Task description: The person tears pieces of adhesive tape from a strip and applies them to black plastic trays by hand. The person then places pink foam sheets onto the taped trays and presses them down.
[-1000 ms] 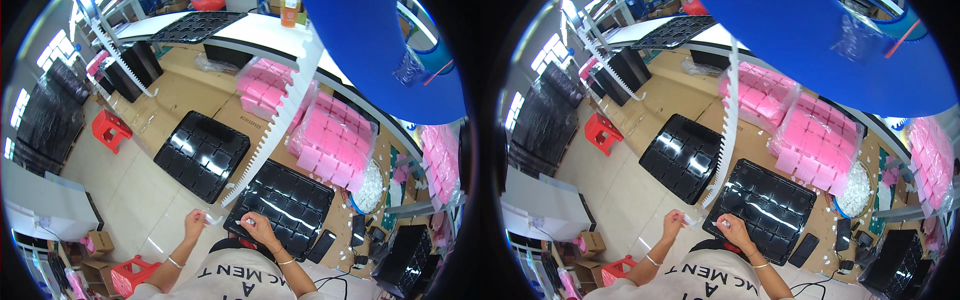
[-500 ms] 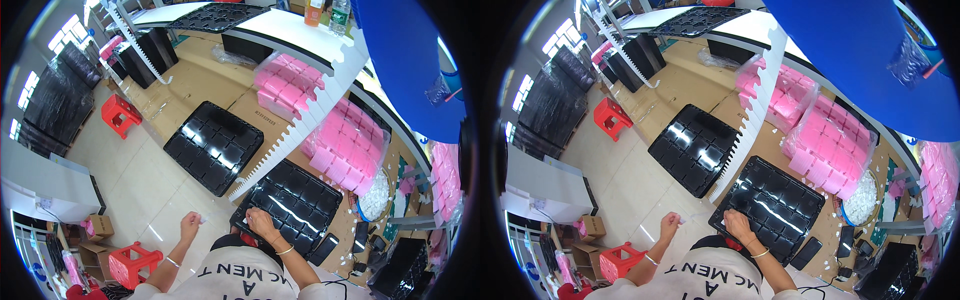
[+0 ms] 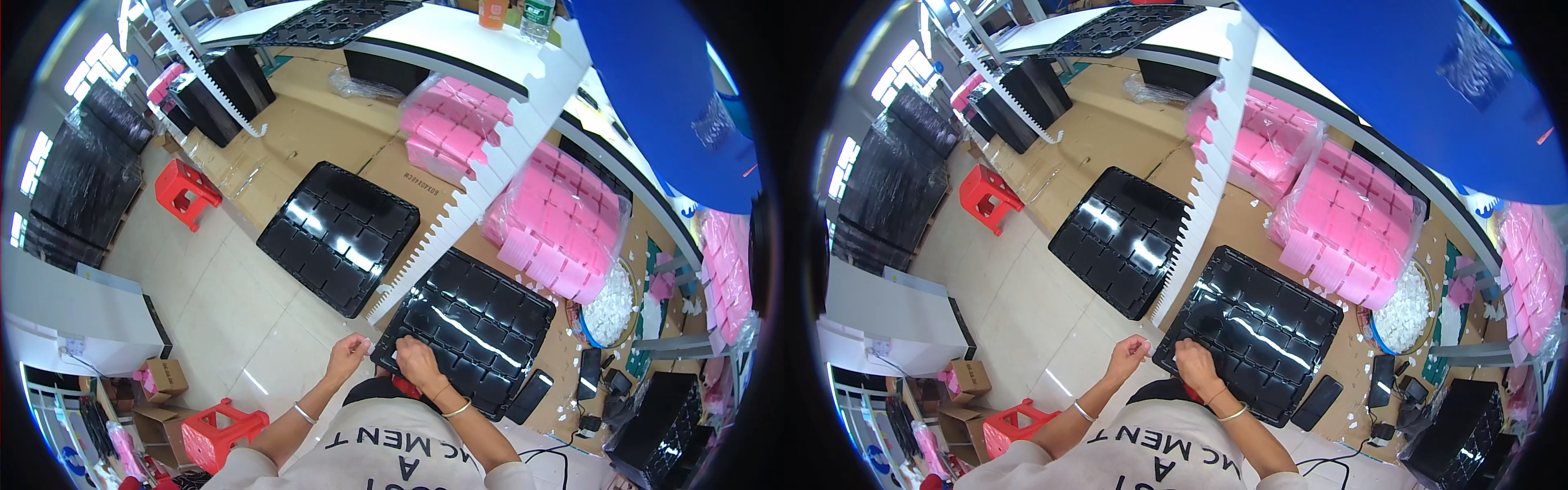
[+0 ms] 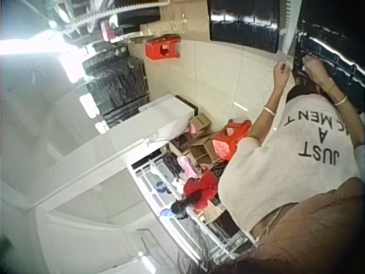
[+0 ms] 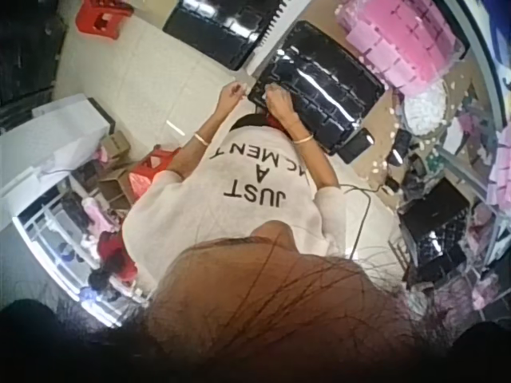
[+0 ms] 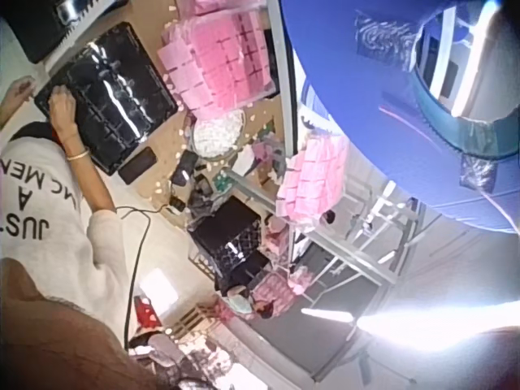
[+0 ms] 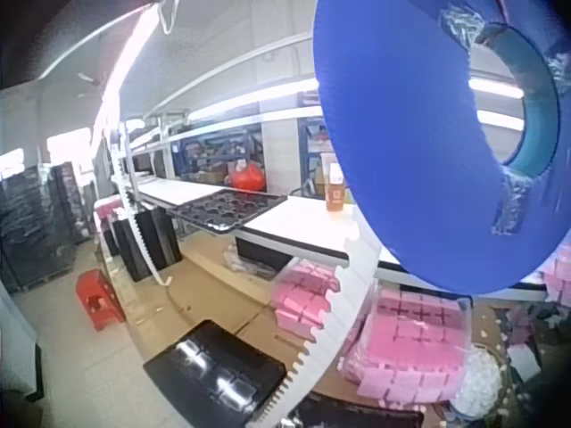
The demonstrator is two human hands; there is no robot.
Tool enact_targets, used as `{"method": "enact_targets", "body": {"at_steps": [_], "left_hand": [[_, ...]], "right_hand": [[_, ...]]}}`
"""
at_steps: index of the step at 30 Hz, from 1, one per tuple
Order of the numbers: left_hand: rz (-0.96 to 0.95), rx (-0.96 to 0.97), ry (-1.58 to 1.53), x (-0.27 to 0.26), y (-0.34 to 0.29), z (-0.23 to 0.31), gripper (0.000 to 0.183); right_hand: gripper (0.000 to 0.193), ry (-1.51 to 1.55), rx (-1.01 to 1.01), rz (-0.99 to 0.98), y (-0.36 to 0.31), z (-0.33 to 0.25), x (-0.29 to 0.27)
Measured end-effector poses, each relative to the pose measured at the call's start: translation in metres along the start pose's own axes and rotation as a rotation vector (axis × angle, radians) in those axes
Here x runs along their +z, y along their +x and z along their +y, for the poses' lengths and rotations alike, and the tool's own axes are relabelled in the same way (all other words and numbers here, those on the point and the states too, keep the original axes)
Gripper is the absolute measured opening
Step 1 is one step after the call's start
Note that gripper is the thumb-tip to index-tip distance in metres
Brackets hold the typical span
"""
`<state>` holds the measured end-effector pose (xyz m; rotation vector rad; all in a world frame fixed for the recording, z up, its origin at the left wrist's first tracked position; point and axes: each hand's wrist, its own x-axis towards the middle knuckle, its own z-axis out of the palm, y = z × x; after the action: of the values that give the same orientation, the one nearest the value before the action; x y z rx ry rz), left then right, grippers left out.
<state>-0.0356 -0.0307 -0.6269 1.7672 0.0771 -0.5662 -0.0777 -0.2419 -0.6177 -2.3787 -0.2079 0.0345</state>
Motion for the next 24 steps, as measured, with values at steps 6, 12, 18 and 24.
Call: {"method": "enact_targets", "body": {"at_steps": [6, 12, 18, 24], "left_hand": [[0.098, 0.013, 0.034, -0.01, 0.002, 0.005, 0.019], [0.153, 0.137, -0.039, -0.019, -0.005, 0.069, 0.018], [-0.123, 0.019, -0.243, 0.0, -0.005, 0.11, 0.02], [-0.24, -0.028, -0.251, 0.027, -0.007, 0.12, 0.021]], "right_hand": [[0.007, 0.099, -0.01, 0.08, -0.007, -0.006, -0.012], [0.007, 0.836, 0.291, -0.083, -0.017, 0.007, -0.054], [0.011, 1.159, 0.281, -0.104, -0.025, -0.008, -0.074], [0.018, 0.978, 0.297, 0.086, -0.029, -0.032, -0.087]]}}
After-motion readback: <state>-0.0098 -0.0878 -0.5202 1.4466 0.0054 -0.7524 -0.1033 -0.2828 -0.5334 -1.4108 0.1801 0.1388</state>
